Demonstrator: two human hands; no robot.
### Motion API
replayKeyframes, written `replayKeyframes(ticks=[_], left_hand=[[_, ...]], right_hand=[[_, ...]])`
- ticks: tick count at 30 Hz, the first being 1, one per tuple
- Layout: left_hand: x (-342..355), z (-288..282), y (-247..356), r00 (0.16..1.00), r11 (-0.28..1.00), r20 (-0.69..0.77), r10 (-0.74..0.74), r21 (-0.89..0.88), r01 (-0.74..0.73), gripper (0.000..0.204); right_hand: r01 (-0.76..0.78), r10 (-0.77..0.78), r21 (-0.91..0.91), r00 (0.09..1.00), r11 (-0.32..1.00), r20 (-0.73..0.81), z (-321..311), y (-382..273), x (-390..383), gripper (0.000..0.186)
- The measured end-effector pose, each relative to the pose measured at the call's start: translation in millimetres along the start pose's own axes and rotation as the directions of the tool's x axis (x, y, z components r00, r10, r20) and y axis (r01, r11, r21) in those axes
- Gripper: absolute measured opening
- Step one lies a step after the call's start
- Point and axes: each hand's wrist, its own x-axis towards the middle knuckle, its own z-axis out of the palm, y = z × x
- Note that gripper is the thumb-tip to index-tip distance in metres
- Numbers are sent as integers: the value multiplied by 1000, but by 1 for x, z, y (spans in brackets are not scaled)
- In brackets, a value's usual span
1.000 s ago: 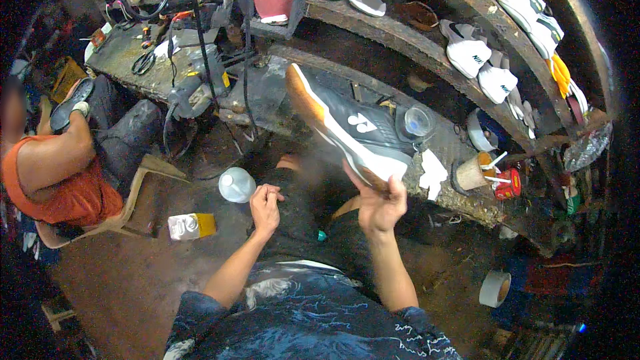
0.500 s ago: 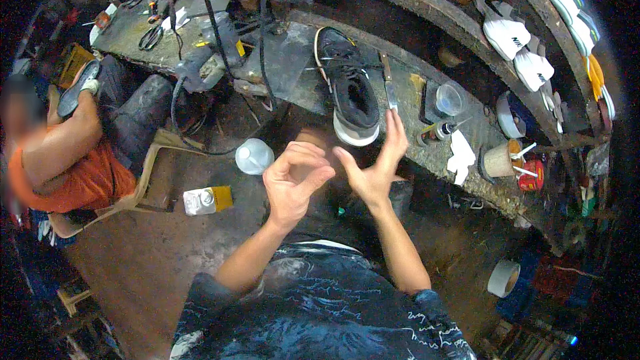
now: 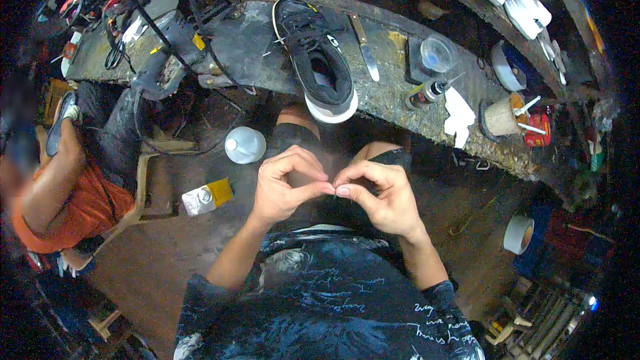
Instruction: The person applies glue to the sole of a black and white sneaker using a brush, then presses the sole to the upper. They repeat the process on the other shoe, applying glue and pressing the parts together.
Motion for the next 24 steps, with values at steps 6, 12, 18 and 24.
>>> replayKeyframes(ticks=[6,12,18,24], left_hand=[[-5,16,-7,992,996,93,-88,-21,91,28],[6,32,0,970,986,197,-145,105,127,40],[20,49,13,987,931,157,23,357,-78,49],[30,57,23,964,845,229,135,481,-233,56]], right_hand=[[62,-61,-83,998,995,17,9,25,-30,17],[120,-145,-165,978,979,-153,18,49,-44,18],[132,-147,-75,955,988,-257,15,60,-49,26],[129,-143,-66,943,989,-302,12,64,-56,33]])
